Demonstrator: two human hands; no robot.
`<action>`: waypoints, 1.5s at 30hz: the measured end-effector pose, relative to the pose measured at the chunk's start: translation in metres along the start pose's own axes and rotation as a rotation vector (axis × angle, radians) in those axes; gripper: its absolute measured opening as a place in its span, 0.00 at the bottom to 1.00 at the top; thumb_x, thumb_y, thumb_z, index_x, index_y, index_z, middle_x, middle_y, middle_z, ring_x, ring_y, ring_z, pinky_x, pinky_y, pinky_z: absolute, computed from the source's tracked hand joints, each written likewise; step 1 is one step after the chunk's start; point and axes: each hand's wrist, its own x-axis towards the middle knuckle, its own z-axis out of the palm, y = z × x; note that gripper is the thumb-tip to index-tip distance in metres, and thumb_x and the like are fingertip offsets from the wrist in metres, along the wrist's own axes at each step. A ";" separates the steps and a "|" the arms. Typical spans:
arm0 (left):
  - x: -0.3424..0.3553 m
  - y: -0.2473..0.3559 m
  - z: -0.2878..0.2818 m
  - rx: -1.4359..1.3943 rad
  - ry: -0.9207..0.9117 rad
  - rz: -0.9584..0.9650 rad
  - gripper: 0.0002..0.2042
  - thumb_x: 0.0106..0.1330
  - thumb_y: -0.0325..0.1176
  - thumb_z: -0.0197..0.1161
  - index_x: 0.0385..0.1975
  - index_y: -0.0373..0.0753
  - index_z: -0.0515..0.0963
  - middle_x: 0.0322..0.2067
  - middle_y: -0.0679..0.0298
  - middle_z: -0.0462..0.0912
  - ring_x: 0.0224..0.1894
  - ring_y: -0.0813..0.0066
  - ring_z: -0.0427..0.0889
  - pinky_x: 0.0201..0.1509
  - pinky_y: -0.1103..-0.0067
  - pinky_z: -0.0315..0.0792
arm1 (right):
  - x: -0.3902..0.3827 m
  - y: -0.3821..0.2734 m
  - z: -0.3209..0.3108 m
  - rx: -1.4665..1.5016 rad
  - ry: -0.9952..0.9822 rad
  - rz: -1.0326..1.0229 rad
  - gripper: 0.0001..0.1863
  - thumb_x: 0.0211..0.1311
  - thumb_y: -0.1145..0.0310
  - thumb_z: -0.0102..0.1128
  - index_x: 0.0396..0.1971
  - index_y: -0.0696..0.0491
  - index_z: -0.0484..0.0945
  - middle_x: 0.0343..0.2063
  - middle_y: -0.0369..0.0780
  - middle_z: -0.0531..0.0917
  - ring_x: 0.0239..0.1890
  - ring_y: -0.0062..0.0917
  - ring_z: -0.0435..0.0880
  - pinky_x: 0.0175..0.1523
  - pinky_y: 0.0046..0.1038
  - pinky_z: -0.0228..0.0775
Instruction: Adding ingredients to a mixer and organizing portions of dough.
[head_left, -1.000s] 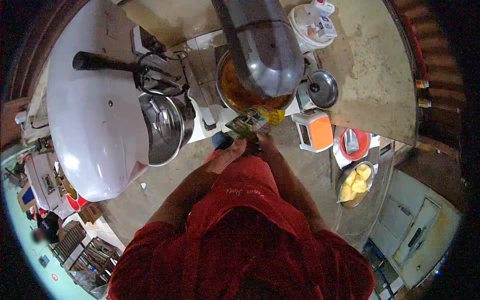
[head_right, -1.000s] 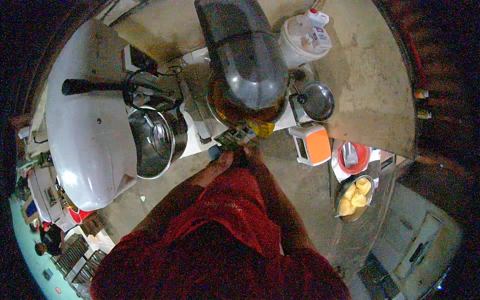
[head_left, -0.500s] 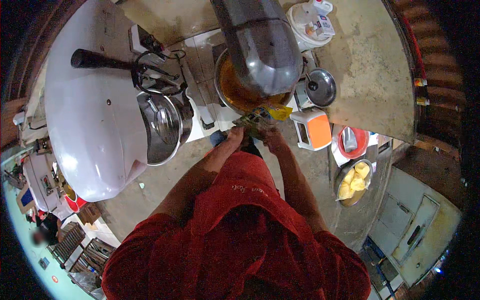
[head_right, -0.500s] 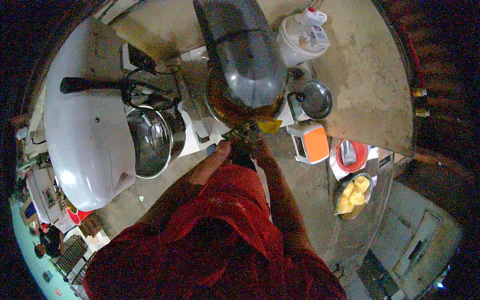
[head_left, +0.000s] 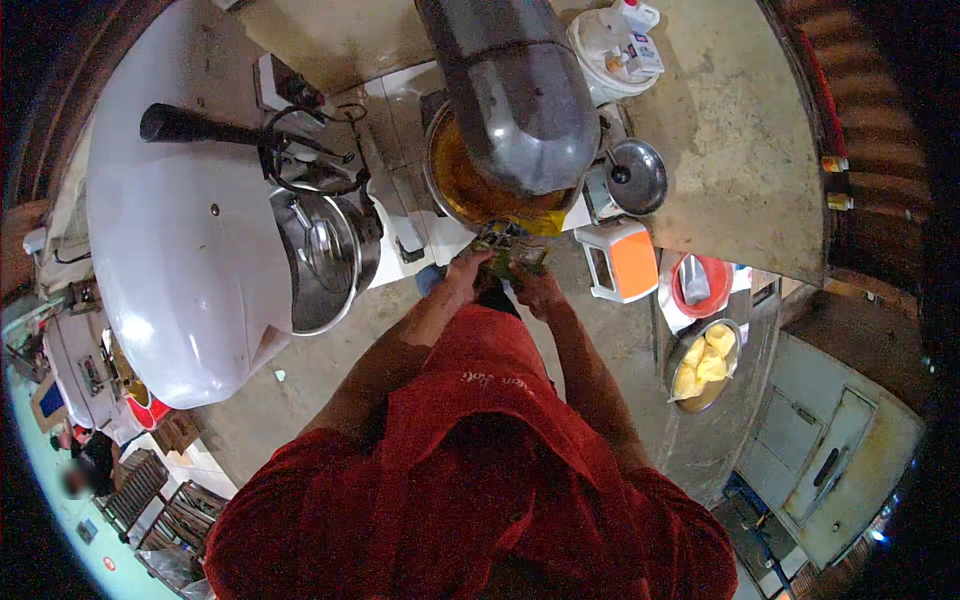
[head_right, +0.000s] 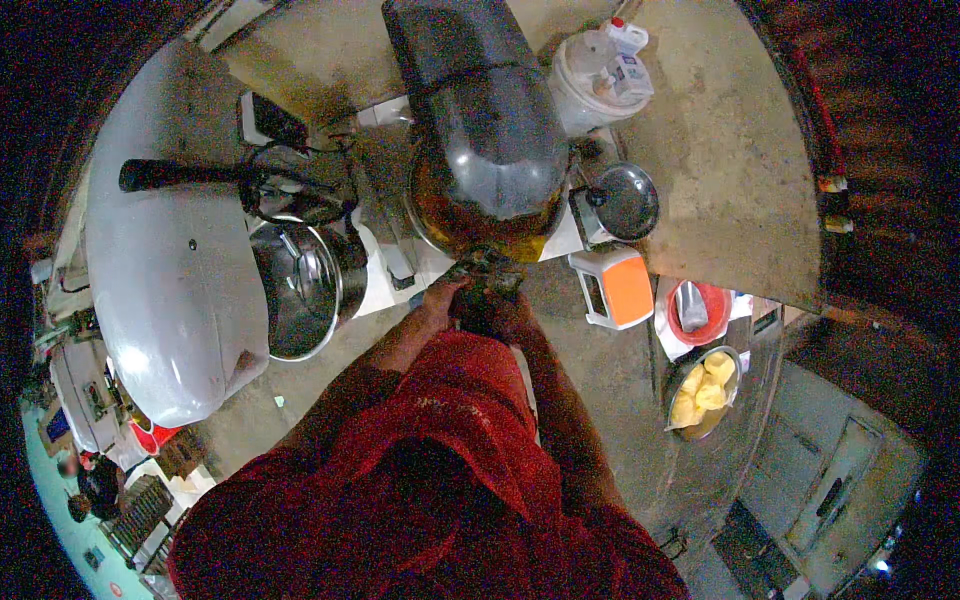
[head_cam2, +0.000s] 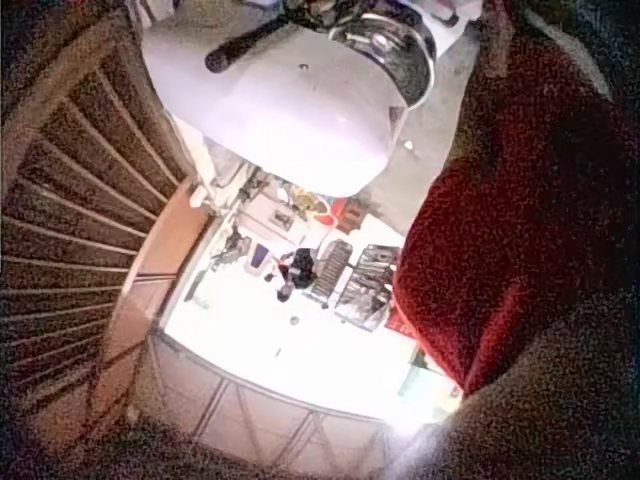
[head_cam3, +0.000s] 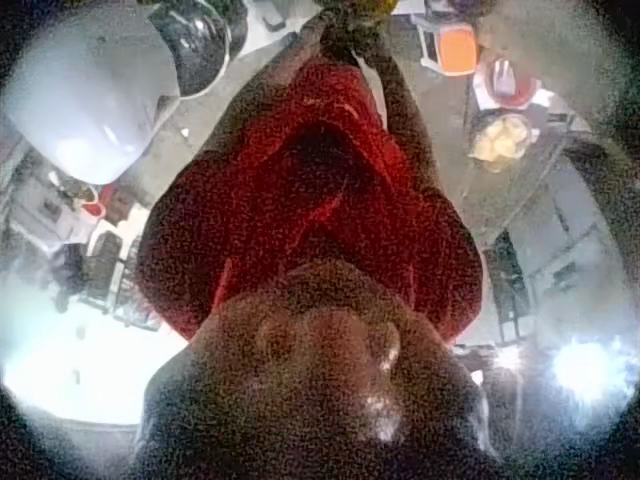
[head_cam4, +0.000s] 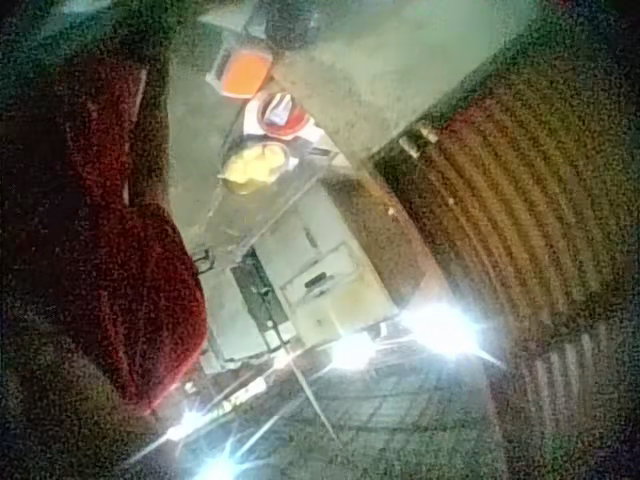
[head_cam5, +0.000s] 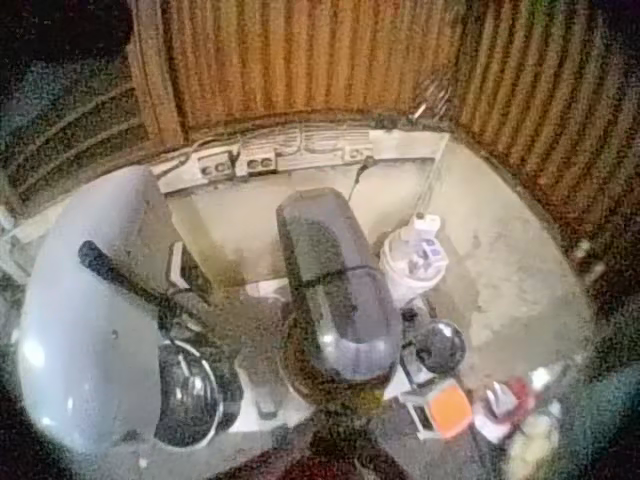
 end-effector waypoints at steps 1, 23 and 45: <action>-0.008 0.014 -0.003 -0.076 0.019 -0.170 0.17 0.70 0.41 0.44 0.53 0.43 0.73 0.47 0.53 0.78 0.45 0.59 0.78 0.49 0.65 0.73 | 0.000 -0.006 0.000 -0.029 -0.041 0.012 0.11 0.62 0.61 0.60 0.41 0.47 0.73 0.28 0.32 0.76 0.25 0.18 0.73 0.23 0.21 0.60; 0.153 -0.130 -0.017 -0.225 -0.753 0.102 0.21 0.56 0.43 0.66 0.45 0.39 0.74 0.45 0.61 0.76 0.42 0.64 0.75 0.47 0.65 0.72 | 0.033 0.044 -0.038 -0.424 0.065 -0.134 0.12 0.60 0.55 0.58 0.38 0.45 0.71 0.18 0.32 0.72 0.15 0.18 0.68 0.18 0.24 0.58; 0.136 -0.043 0.036 -0.477 -0.502 0.144 0.28 0.55 0.37 0.68 0.56 0.39 0.69 0.57 0.61 0.69 0.60 0.68 0.66 0.58 0.70 0.67 | -0.003 0.049 -0.072 0.233 -0.156 0.057 0.19 0.56 0.55 0.62 0.45 0.44 0.71 0.27 0.34 0.73 0.20 0.23 0.69 0.22 0.30 0.60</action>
